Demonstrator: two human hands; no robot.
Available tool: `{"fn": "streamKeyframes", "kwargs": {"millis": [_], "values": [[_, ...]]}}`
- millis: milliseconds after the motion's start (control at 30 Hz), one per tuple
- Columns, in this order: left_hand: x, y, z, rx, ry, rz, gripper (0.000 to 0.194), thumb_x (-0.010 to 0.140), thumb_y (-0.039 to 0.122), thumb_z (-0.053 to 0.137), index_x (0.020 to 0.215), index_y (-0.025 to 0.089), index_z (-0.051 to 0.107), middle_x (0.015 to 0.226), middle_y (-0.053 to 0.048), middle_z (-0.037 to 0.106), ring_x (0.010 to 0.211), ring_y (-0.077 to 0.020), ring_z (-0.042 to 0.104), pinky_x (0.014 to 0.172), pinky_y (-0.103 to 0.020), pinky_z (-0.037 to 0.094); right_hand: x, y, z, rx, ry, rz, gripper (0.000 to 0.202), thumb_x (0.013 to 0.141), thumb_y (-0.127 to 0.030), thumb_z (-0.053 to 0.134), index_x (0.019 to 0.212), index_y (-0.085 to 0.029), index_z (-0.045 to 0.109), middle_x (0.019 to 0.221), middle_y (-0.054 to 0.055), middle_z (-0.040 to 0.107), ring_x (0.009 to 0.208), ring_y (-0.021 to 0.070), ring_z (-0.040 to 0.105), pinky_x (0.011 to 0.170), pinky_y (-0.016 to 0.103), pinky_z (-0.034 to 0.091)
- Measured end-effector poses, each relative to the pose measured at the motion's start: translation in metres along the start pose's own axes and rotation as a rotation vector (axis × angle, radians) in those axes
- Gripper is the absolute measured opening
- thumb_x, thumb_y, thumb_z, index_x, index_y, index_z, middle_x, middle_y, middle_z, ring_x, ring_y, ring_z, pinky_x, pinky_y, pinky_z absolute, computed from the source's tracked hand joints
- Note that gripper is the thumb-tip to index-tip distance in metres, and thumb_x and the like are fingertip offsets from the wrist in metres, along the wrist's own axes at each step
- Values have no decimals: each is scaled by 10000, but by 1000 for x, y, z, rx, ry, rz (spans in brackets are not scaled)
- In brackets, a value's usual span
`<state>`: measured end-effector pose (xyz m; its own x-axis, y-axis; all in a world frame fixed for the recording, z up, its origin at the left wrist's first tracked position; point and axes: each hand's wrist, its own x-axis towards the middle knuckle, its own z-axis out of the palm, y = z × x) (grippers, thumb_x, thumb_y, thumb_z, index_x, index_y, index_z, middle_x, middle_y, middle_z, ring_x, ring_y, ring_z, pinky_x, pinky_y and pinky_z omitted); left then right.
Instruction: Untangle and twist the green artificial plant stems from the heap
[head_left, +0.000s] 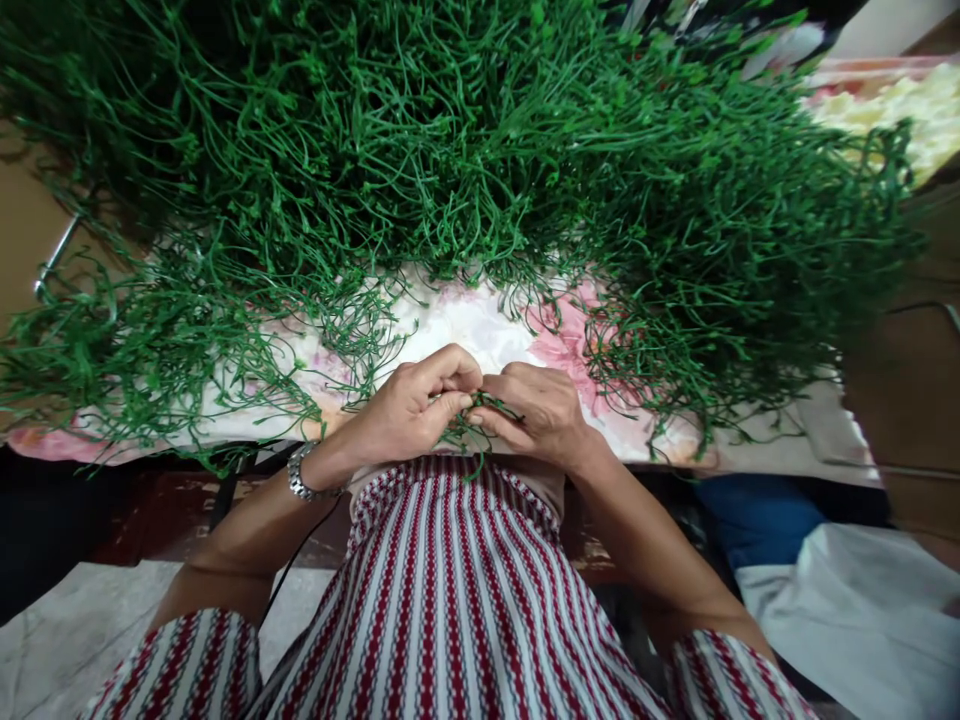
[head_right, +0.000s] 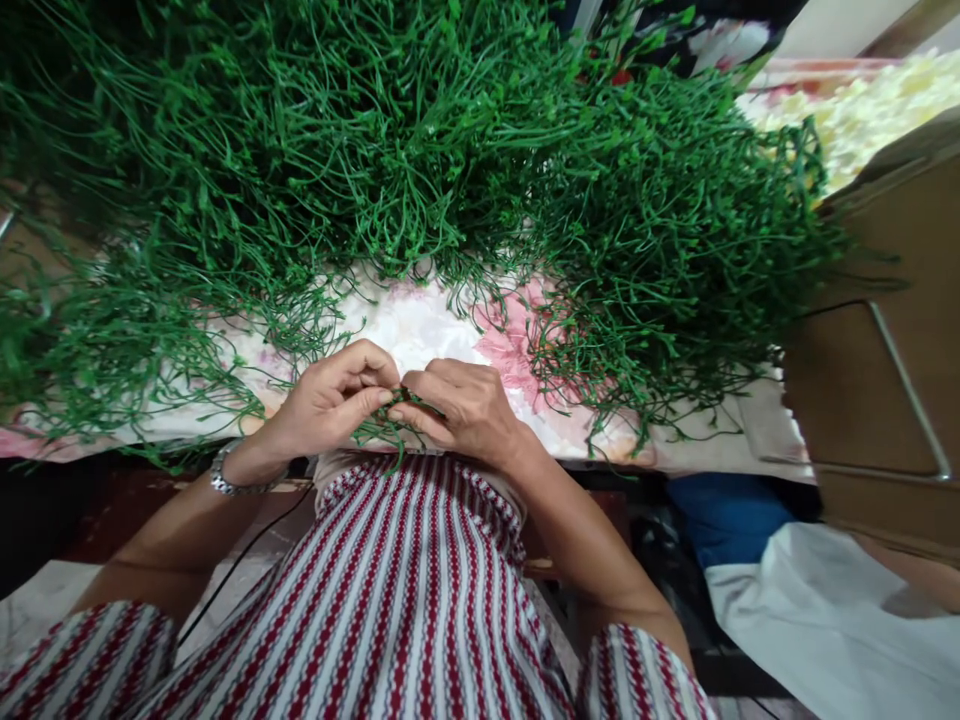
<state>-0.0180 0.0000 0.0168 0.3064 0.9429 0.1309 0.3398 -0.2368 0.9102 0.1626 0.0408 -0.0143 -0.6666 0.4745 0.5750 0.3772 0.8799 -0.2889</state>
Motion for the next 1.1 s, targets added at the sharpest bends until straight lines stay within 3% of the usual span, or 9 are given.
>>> {"fn": "streamKeyframes", "kwargs": {"millis": [133, 233, 433, 567, 700, 833, 967, 1100], "values": [[0, 4, 1, 150, 86, 105, 177, 772, 63, 477, 909, 159, 537, 867, -17, 554, 713, -83, 528, 642, -198, 428, -1, -4, 2, 59, 37, 49, 161, 854, -257, 505, 729, -160, 531, 608, -1, 517, 562, 92, 472, 520, 222, 329], [-2, 7, -2, 205, 72, 116, 168, 775, 79, 496, 907, 149, 572, 908, -43, 535, 780, -108, 519, 698, -230, 431, -1, -8, 3, 147, 45, 61, 114, 845, -232, 515, 756, -161, 511, 622, -1, 514, 568, 92, 473, 529, 216, 347], [-4, 7, -10, -1, -78, 42, 67, 768, 111, 554, 812, 152, 584, 807, -23, 537, 761, -116, 518, 688, -237, 419, 3, -12, -1, 230, 32, 40, 113, 841, -222, 515, 749, -166, 481, 620, -6, 480, 561, 92, 446, 516, 215, 340], [-5, 2, -9, -65, -60, 29, 119, 721, 156, 640, 836, 165, 613, 806, -15, 500, 741, -112, 497, 645, -227, 415, 7, -12, -7, 339, -16, 90, 115, 843, -224, 525, 750, -169, 485, 613, -15, 477, 552, 81, 443, 513, 206, 331], [-3, 1, -9, -136, -91, 74, 6, 734, 154, 632, 739, 157, 636, 693, 2, 512, 676, -96, 511, 627, -218, 419, 8, -10, -13, 540, -123, 122, 158, 858, -277, 516, 749, -165, 495, 630, -8, 514, 568, 74, 474, 536, 194, 351], [-1, 5, -8, -89, -154, 132, 86, 764, 108, 576, 697, 140, 620, 601, 5, 554, 567, -72, 506, 542, -191, 391, 8, -5, -17, 643, -284, 116, 189, 850, -298, 531, 732, -156, 493, 618, -14, 506, 572, 71, 468, 547, 186, 339], [-8, 8, -1, 188, -155, 356, 186, 732, 31, 475, 593, 140, 534, 519, 26, 461, 496, -72, 400, 482, -223, 307, 10, -5, -20, 726, -481, 58, 246, 879, -272, 459, 662, -162, 428, 576, -41, 396, 527, 59, 389, 518, 179, 293], [-21, 8, -7, 405, -307, 577, 230, 695, 22, 418, 514, 163, 443, 482, 28, 394, 450, -88, 312, 444, -270, 231, 9, -9, -32, 725, -721, -110, 240, 873, -226, 422, 641, -167, 412, 605, -22, 415, 571, 75, 397, 561, 199, 308]]}}
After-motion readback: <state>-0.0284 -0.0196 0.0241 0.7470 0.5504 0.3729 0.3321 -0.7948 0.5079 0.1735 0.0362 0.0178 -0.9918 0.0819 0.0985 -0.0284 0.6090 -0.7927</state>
